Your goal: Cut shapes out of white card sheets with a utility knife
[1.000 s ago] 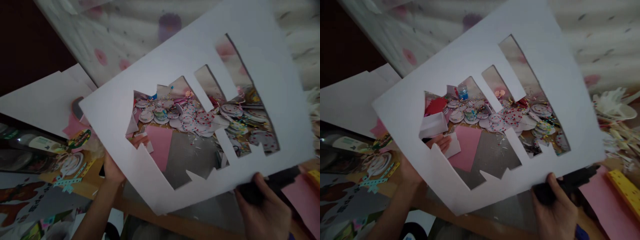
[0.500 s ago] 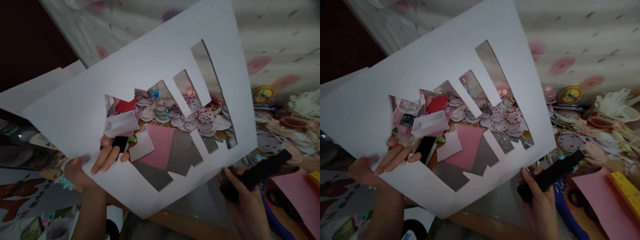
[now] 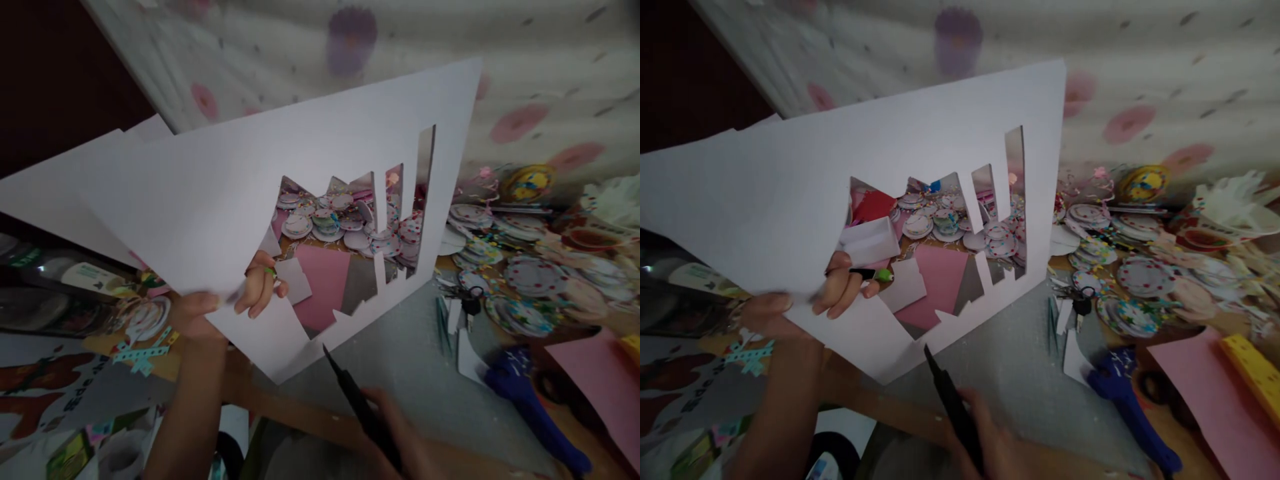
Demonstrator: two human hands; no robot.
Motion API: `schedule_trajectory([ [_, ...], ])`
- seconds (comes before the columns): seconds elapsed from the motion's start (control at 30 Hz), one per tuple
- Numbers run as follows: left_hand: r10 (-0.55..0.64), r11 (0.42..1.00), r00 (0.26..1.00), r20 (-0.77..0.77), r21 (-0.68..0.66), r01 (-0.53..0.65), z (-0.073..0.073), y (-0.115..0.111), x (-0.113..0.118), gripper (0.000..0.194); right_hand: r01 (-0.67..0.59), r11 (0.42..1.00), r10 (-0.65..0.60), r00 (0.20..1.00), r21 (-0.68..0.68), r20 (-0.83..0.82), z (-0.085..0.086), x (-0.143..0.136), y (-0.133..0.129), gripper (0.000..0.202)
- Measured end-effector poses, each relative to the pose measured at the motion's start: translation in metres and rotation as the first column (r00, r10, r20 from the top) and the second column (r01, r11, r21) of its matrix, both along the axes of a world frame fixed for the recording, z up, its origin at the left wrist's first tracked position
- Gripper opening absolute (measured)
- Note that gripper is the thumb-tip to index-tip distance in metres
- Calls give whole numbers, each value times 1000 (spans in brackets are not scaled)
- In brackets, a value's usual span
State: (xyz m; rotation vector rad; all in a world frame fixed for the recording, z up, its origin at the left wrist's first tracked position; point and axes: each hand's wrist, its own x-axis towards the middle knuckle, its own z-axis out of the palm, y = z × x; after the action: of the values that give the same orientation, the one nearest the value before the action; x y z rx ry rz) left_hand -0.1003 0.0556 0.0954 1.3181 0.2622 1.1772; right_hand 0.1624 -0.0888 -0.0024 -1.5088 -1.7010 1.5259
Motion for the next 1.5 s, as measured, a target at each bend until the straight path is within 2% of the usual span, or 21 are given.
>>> schedule_trajectory([
  [0.1,6,1000,1000,-17,1,-6,-5,0,-5,54,-10,999,7,999,47,52,-3,-15,4,35],
  [0.23,17,1000,1000,-17,19,-16,-7,-1,-6,57,-57,995,49,994,86,94,-5,-27,11,44],
  [0.5,-11,999,999,-36,33,12,0,-4,0,57,-213,975,186,934,57,304,19,-43,26,58],
  [0.67,21,999,999,-41,-26,-23,5,-8,3,53,-356,934,301,828,29,472,25,-50,31,70],
  [0.83,47,999,999,-11,-14,-47,3,-8,4,48,-455,888,385,663,-62,642,39,-58,43,63],
  [1.0,74,997,995,-68,-20,-75,2,-5,2,49,-454,877,438,620,-158,651,53,-62,55,63],
  [1.1,78,997,991,-110,16,-77,-2,-4,-4,52,-456,873,447,606,-173,658,54,-63,57,68],
  [1.2,21,998,993,-117,53,-15,-3,-7,-11,53,-477,863,451,574,-169,683,51,-63,53,70],
  [1.37,-136,982,936,-326,82,171,13,-13,-8,51,-541,832,453,537,-122,712,42,-61,44,73],
  [1.5,-125,987,954,-272,60,147,24,-14,5,49,-555,829,431,543,-77,721,35,-57,38,73],
])
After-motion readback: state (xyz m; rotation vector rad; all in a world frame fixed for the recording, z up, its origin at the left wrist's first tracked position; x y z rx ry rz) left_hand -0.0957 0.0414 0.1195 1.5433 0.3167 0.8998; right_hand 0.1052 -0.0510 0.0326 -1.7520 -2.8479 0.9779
